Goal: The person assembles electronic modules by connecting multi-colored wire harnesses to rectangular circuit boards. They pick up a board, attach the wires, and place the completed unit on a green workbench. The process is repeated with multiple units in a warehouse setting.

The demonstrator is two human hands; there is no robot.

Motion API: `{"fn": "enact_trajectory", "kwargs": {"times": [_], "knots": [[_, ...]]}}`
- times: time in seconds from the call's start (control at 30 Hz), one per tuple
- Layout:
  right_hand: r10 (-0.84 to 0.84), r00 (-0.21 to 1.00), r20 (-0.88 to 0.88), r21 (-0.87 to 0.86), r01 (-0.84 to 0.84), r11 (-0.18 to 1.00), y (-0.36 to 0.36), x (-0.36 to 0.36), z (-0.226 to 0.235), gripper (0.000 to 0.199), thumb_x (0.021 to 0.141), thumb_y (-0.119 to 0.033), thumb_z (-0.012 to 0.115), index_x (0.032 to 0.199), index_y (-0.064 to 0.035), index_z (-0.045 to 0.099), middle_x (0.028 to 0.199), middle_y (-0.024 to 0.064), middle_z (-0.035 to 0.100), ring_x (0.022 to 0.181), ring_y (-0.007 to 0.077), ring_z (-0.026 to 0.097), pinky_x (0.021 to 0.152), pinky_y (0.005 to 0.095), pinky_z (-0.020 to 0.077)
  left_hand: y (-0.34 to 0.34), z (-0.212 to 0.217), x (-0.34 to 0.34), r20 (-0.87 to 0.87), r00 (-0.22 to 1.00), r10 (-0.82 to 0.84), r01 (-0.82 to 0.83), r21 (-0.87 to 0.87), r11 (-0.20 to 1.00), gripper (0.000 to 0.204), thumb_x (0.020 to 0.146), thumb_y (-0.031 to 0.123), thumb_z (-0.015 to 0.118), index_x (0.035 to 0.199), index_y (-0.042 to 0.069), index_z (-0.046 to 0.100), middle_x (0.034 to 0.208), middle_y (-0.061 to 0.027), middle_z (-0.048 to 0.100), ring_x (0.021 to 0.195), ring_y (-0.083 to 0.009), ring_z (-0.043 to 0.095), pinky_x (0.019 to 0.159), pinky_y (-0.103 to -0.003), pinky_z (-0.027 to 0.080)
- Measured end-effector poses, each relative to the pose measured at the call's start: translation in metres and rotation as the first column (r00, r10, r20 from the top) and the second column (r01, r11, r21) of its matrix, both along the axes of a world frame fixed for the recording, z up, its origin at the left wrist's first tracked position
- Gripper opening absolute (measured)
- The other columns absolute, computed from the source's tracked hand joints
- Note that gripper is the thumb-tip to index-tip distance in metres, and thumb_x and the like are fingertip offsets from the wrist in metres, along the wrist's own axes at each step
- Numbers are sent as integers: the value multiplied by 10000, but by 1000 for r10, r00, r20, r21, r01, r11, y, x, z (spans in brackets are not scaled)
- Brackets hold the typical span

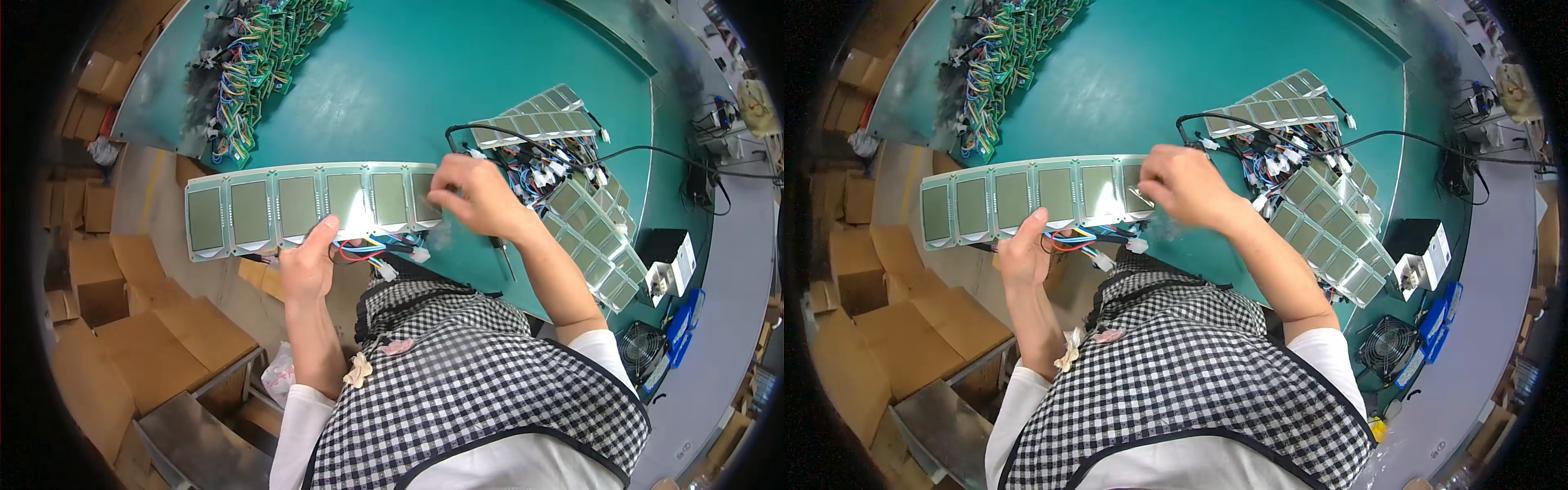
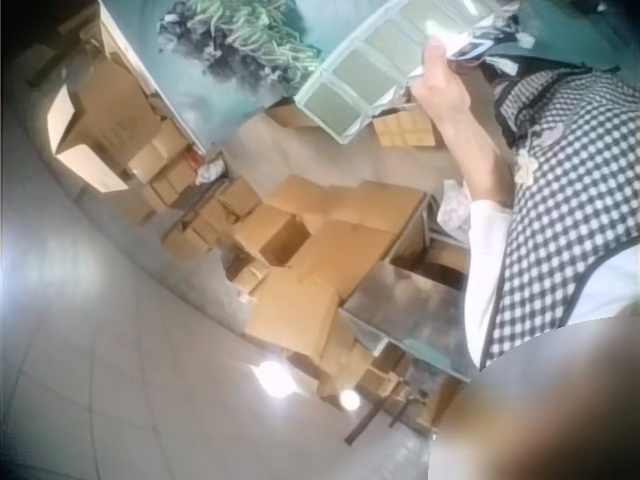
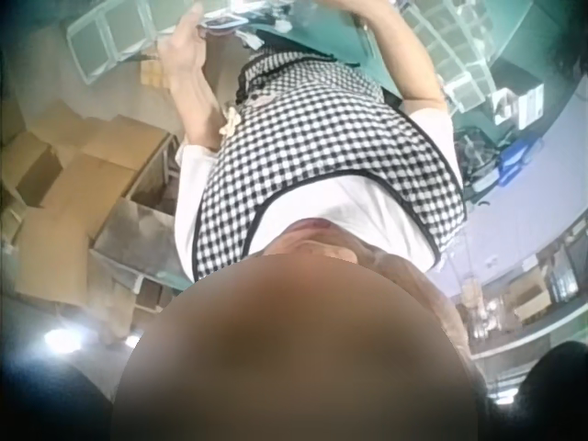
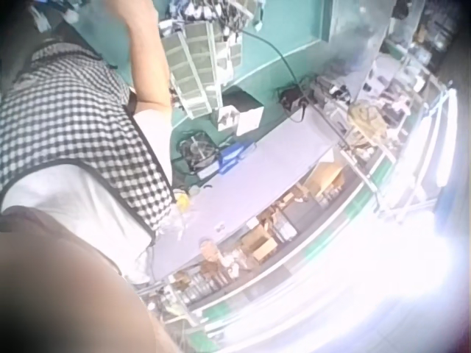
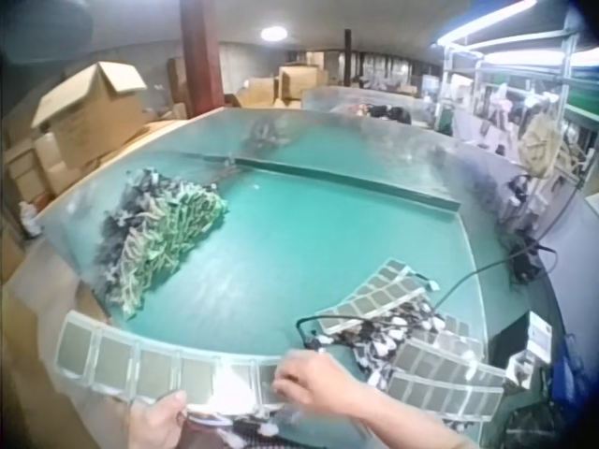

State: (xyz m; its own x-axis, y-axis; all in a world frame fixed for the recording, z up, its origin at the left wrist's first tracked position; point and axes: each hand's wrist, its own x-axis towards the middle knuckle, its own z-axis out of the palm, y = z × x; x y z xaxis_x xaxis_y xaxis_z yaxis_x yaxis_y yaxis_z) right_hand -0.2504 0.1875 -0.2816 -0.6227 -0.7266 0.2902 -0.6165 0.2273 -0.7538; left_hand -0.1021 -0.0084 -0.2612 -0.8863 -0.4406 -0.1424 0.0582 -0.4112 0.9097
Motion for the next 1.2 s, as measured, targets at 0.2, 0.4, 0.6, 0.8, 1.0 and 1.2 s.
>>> {"fn": "enact_trajectory", "kwargs": {"times": [0.2, 0.4, 0.6, 0.8, 1.0, 1.2], "knots": [[-548, 715, -435, -209, 512, 833, 14, -6, -72, 115, 672, -84, 637, 684, -30, 537, 739, 121, 541, 687, 293, 519, 586, 373, 433, -14, 4, 7, 61, 993, 105, -106, 14, 994, 185, 807, 17, 553, 982, -43, 545, 867, -106, 600, 709, -200, 609, 615, -320, 522], [-9, 998, 58, 320, -10, 947, 31, 45, -113, 96, 645, -111, 665, 697, -41, 624, 714, 111, 592, 720, 290, 590, 650, 381, 475, -19, -19, 9, 93, 996, 7, -3, -42, 999, 191, 802, 10, 560, 986, -40, 552, 892, -82, 601, 726, -173, 595, 673, -301, 494], [-72, 995, -64, -206, 57, 977, -6, 18, 12, 227, 635, -153, 727, 741, -44, 560, 745, 90, 543, 704, 263, 550, 596, 343, 446, 20, -20, -7, 156, 933, -323, 335, -53, 941, 231, 814, 32, 575, 1041, 5, 546, 956, -47, 587, 826, -119, 555, 720, -270, 468], [117, 993, -6, 120, -116, 986, -44, 27, 42, 370, 591, -292, 755, 670, -29, 507, 684, 95, 499, 618, 264, 514, 542, 345, 410, 39, -39, -13, 161, 903, -399, 430, -288, 856, 251, 781, 53, 616, 1004, -12, 520, 887, -35, 563, 795, -111, 531, 660, -261, 454], [226, 964, 141, 24, -231, 973, -44, 23, 31, 256, 648, -202, 701, 674, -5, 539, 671, 112, 519, 607, 274, 518, 535, 350, 413, 51, -24, -18, 194, 936, -292, 346, -365, 865, 261, 765, 54, 624, 1001, -1, 526, 919, -49, 563, 864, -120, 544, 704, -269, 460], [201, 970, 135, 12, -204, 979, -43, 23, 30, 121, 688, -103, 611, 703, 8, 564, 716, 140, 544, 647, 298, 540, 575, 372, 428, 49, -27, -16, 187, 937, -296, 337, -247, 909, 267, 766, 70, 633, 1006, -5, 541, 914, -43, 580, 846, -130, 550, 716, -273, 457]]}}
